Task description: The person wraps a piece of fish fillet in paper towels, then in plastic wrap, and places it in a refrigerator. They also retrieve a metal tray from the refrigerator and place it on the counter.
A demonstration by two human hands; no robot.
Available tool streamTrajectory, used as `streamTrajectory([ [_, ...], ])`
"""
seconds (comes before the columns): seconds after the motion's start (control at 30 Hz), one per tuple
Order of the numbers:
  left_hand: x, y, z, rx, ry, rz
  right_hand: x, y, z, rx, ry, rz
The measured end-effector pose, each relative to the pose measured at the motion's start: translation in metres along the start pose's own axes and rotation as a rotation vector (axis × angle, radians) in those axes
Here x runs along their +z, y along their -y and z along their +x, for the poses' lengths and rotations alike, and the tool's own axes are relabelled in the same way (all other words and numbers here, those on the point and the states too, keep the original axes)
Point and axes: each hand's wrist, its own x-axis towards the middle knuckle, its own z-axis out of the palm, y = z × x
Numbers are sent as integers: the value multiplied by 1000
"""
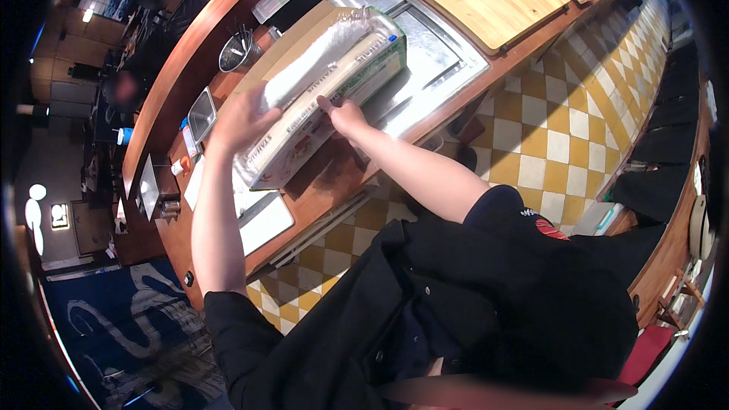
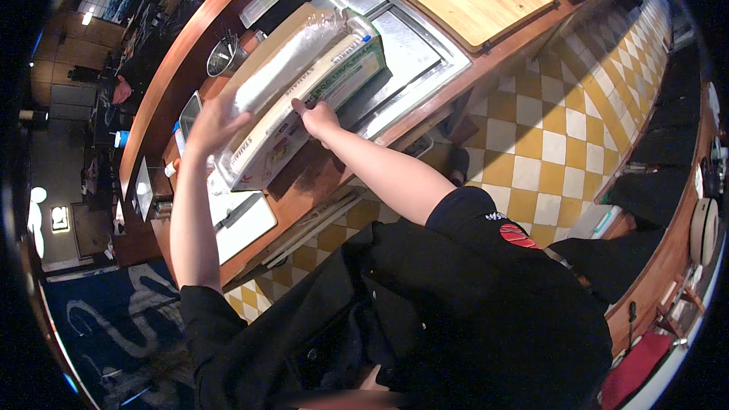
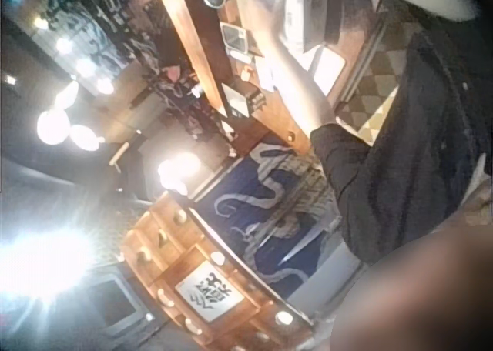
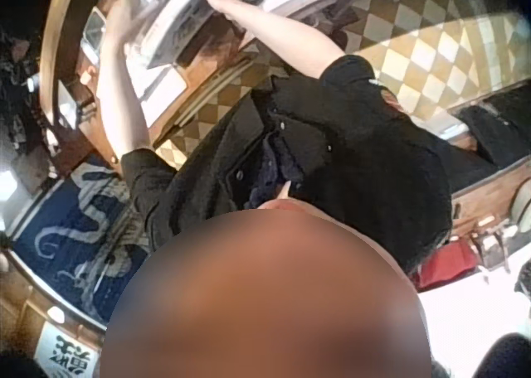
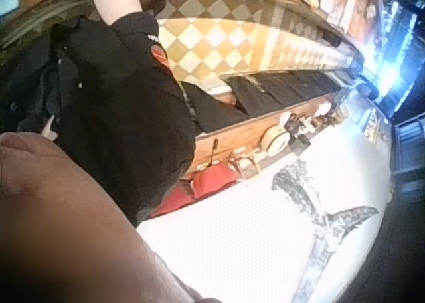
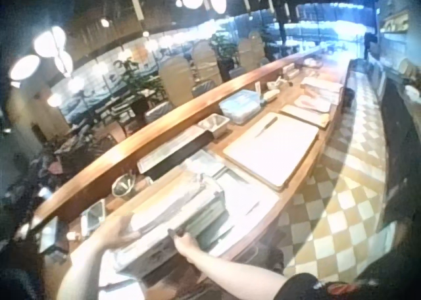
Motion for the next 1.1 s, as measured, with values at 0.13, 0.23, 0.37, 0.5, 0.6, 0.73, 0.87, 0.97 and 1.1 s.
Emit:
streamTrajectory([
  [0.13,-45,-32,-7,45,85,-186,-9,30,-27,122,150,107],
  [0.23,-41,-59,-22,-21,300,-455,-16,18,-16,22,121,192],
  [0.37,69,-53,-67,-169,382,-760,-34,-41,-28,173,532,770],
  [0.5,164,-55,-78,-240,214,-961,-66,-32,-87,322,536,1356],
  [0.6,185,-47,-79,-285,97,-695,-74,-28,-100,224,510,1383],
  [0.73,145,-74,-60,-355,168,-87,-71,-20,-106,171,508,1358],
  [0.87,116,-90,-34,-314,21,17,-66,-19,-91,165,406,1340],
  [0.97,120,-72,-5,-190,199,23,-67,-5,-103,156,499,1294],
  [1.1,111,-49,45,-132,664,-265,-77,-14,-94,157,606,1150],
])
